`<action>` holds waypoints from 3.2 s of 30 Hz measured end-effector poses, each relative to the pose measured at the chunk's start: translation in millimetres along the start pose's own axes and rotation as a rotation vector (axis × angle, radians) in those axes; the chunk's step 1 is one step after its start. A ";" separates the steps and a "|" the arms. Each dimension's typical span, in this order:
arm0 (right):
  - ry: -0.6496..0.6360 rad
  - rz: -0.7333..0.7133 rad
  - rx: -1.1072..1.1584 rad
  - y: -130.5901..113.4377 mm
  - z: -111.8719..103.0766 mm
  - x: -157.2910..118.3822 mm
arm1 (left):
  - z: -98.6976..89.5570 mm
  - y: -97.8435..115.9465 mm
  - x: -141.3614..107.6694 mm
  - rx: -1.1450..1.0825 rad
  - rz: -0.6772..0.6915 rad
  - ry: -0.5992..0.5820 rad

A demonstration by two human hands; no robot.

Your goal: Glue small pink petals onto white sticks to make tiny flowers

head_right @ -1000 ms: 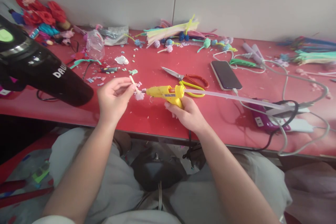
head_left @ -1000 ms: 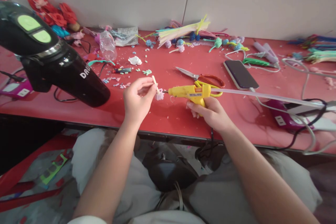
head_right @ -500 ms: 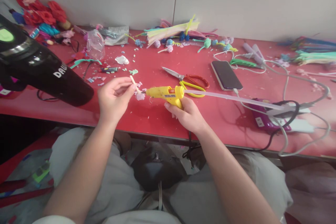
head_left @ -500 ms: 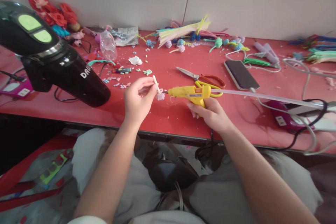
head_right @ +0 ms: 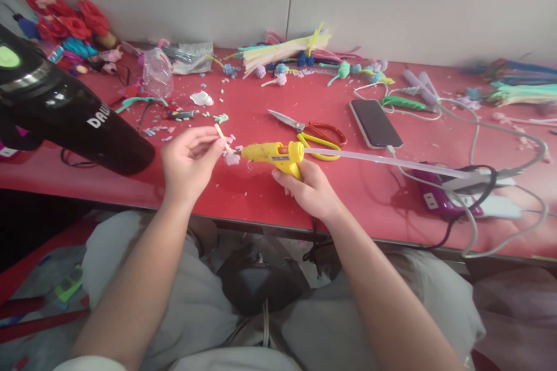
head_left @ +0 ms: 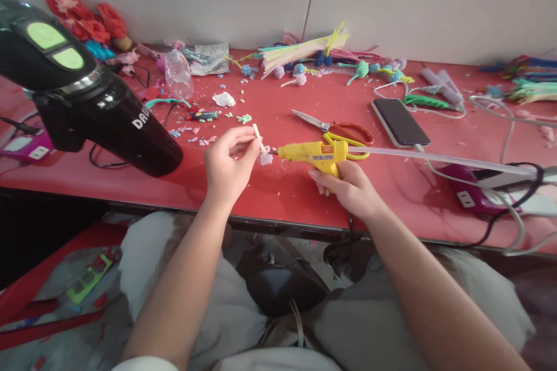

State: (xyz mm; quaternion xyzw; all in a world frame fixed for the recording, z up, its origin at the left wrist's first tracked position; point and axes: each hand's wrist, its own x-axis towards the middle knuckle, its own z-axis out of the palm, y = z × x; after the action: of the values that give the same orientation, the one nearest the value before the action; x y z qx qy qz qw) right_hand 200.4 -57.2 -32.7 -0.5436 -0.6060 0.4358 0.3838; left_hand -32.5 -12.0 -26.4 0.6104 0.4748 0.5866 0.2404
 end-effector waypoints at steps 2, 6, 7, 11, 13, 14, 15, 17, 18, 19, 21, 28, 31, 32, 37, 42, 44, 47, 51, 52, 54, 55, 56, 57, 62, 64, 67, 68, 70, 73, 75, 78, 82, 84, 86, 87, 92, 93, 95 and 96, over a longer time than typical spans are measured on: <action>-0.002 0.001 -0.007 0.5 -0.1 -0.1 | -0.3 -0.5 0.5 0.003 0.006 0.004; -0.004 -0.010 -0.027 1.2 0.8 0.2 | -0.8 -3.4 1.1 0.004 0.019 0.002; -0.005 -0.017 -0.033 1.2 1.1 0.2 | -1.0 -4.0 1.2 0.002 0.020 0.000; -0.010 -0.032 -0.062 0.6 -0.6 -2.0 | -3.2 -3.1 2.8 -0.012 0.027 0.008; 0.022 -0.025 -0.089 0.9 -4.0 -4.3 | -5.9 -1.1 5.1 -0.011 0.037 0.025; 0.053 -0.025 -0.109 1.2 -6.2 -5.3 | -7.8 -0.2 6.7 -0.015 0.041 0.037; 0.095 -0.032 -0.129 1.5 -8.6 -5.7 | -10.0 0.4 8.6 -0.025 0.045 0.051; 0.182 -0.059 -0.166 1.4 -12.6 -3.6 | -15.0 0.3 12.7 -0.057 0.049 0.079; 0.210 -0.078 -0.182 0.9 -13.8 -0.7 | -17.5 -0.5 14.7 -0.076 0.054 0.093; 0.224 -0.100 -0.198 -0.1 -14.3 3.7 | -19.9 -1.8 16.5 -0.086 0.062 0.098; 0.220 -0.150 -0.237 -2.7 -12.7 16.6 | -23.9 -4.7 19.2 -0.088 0.081 0.116; 0.248 -0.208 -0.552 3.4 1.4 75.0 | -28.5 -4.6 18.2 -0.080 0.073 0.120; 0.334 -0.281 -0.672 12.3 0.2 80.2 | -29.5 -1.0 16.9 -0.071 0.055 0.112; 0.380 -0.294 -0.675 13.9 -0.9 77.1 | -30.0 0.0 16.6 -0.058 0.051 0.113; 0.576 -0.271 -0.454 4.2 2.6 42.3 | -31.2 3.4 16.4 -0.012 0.038 0.128; 0.168 -0.434 -0.358 -17.3 31.7 39.0 | -29.2 4.7 17.8 -0.047 0.018 0.115; 0.059 -0.438 -0.466 -23.8 45.8 52.9 | -28.8 4.8 18.3 -0.068 0.023 0.124; -0.014 -0.322 -0.680 -31.4 63.6 75.3 | -29.8 5.0 18.2 -0.065 0.031 0.122; -0.079 -0.278 -0.849 -36.7 78.4 87.3 | -32.1 5.0 17.5 -0.054 0.027 0.121; -0.075 -0.285 -0.872 -36.5 80.2 86.9 | -32.4 4.9 17.4 -0.055 0.028 0.121; -0.043 -0.305 -0.890 -34.4 81.3 83.1 | -32.7 4.8 17.4 -0.051 0.026 0.121; -0.022 -0.321 -0.874 -32.6 80.4 80.1 | -32.6 4.8 17.4 -0.049 0.023 0.119; -0.001 -0.339 -0.839 -30.5 78.4 76.6 | -32.4 4.8 17.4 -0.048 0.018 0.117; 0.017 -0.359 -0.786 -28.3 75.6 72.8 | -32.1 4.9 17.4 -0.052 0.014 0.115; 0.055 -0.410 -0.506 -21.4 58.5 55.2 | -27.4 5.4 16.5 -0.083 0.000 0.092; 0.053 -0.408 -0.474 -21.4 55.0 52.8 | -24.5 5.3 16.1 -0.082 0.002 0.082; 0.027 -0.388 -0.495 -22.6 53.6 53.1 | -20.8 4.8 15.5 -0.065 -0.001 0.064; 0.023 -0.378 -0.501 -22.8 53.3 52.9 | -20.0 4.6 15.4 -0.058 -0.004 0.058; 0.043 -0.366 -0.490 -22.9 51.5 49.5 | -19.0 4.2 14.9 -0.047 -0.009 0.048; 0.103 -0.370 -0.423 -22.9 44.2 35.1 | -17.4 3.9 13.4 -0.048 -0.011 0.035; 0.139 -0.378 -0.389 -23.1 36.8 21.6 | -15.2 3.7 11.8 -0.060 -0.019 0.018; 0.180 -0.400 -0.392 -22.4 25.1 3.9 | -9.8 2.7 9.0 -0.088 -0.032 -0.014; 0.212 -0.396 -0.395 -15.6 15.0 -4.4 | -2.1 1.4 5.3 -0.126 -0.051 -0.048; 0.210 -0.355 -0.375 -10.8 13.1 -3.5 | 0.6 2.1 3.3 -0.139 -0.060 -0.062; 0.201 -0.307 -0.341 -6.7 12.6 -1.6 | 2.6 3.8 1.4 -0.138 -0.063 -0.071; 0.194 -0.289 -0.317 -5.1 12.7 -0.6 | 3.4 4.9 0.5 -0.131 -0.062 -0.076; 0.168 -0.243 -0.195 -0.8 13.2 3.1 | 7.4 9.4 -2.5 -0.101 -0.061 -0.094; 0.161 -0.243 -0.186 -0.4 13.1 3.6 | 8.1 10.0 -2.8 -0.106 -0.058 -0.094; 0.153 -0.258 -0.183 -0.1 12.5 4.2 | 9.3 10.7 -3.4 -0.119 -0.049 -0.092; 0.155 -0.273 -0.184 0.0 12.2 4.3 | 9.8 10.9 -3.7 -0.124 -0.044 -0.092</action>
State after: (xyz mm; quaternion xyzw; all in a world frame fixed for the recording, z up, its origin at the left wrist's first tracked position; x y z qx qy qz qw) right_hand 188.4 -54.3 -36.7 -0.5214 -0.6800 0.2790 0.4335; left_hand -19.6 -17.3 -20.9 0.6101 0.4393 0.5807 0.3124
